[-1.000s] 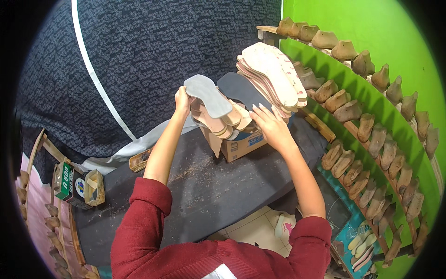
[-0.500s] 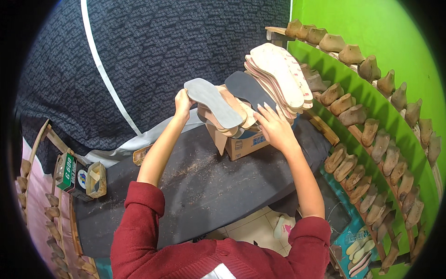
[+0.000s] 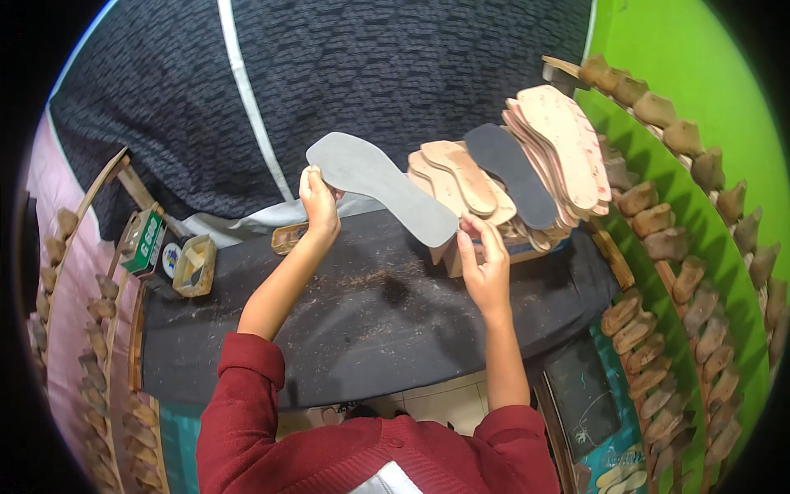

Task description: The person selects a shoe insole from a box, applies adhesive across its surface using a brush, and places it into a basket. They then pick up another insole and apply adhesive to it using the brush.

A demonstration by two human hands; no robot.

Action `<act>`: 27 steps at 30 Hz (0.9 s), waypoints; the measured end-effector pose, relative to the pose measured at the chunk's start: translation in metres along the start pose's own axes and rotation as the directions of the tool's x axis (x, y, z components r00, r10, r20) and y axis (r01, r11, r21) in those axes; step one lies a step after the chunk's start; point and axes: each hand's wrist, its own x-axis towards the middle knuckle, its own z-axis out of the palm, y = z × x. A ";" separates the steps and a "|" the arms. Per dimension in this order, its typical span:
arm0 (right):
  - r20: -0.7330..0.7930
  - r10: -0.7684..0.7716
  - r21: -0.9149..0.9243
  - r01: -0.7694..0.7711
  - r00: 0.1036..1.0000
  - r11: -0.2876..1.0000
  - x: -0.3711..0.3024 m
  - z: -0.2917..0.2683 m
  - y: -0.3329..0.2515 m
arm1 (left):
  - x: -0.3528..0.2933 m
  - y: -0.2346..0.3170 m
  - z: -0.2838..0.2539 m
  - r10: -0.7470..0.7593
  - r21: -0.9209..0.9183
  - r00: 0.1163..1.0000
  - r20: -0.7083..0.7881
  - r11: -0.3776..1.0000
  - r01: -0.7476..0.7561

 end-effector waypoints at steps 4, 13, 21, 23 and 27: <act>0.099 0.133 0.326 -0.158 0.986 0.932 -0.005 0.037 0.004 | -0.012 0.026 -0.038 0.005 0.062 0.991 -0.133 0.998 0.003; 0.419 0.259 0.444 -0.445 0.870 0.778 -0.033 0.110 0.016 | -0.074 0.066 -0.169 -0.098 0.163 0.989 -0.111 0.980 0.115; 0.550 0.177 0.097 -0.273 0.817 0.957 -0.080 0.157 0.061 | -0.110 0.080 -0.290 -0.347 0.428 0.926 -0.152 0.821 0.378; 0.548 0.190 0.044 -0.255 0.815 0.966 -0.088 0.163 0.060 | -0.118 0.080 -0.307 -0.363 0.454 0.924 -0.122 0.807 0.377; 0.587 0.035 0.016 -0.055 0.809 0.998 -0.100 0.166 0.071 | -0.129 0.082 -0.324 -0.272 0.579 0.961 0.059 0.793 0.189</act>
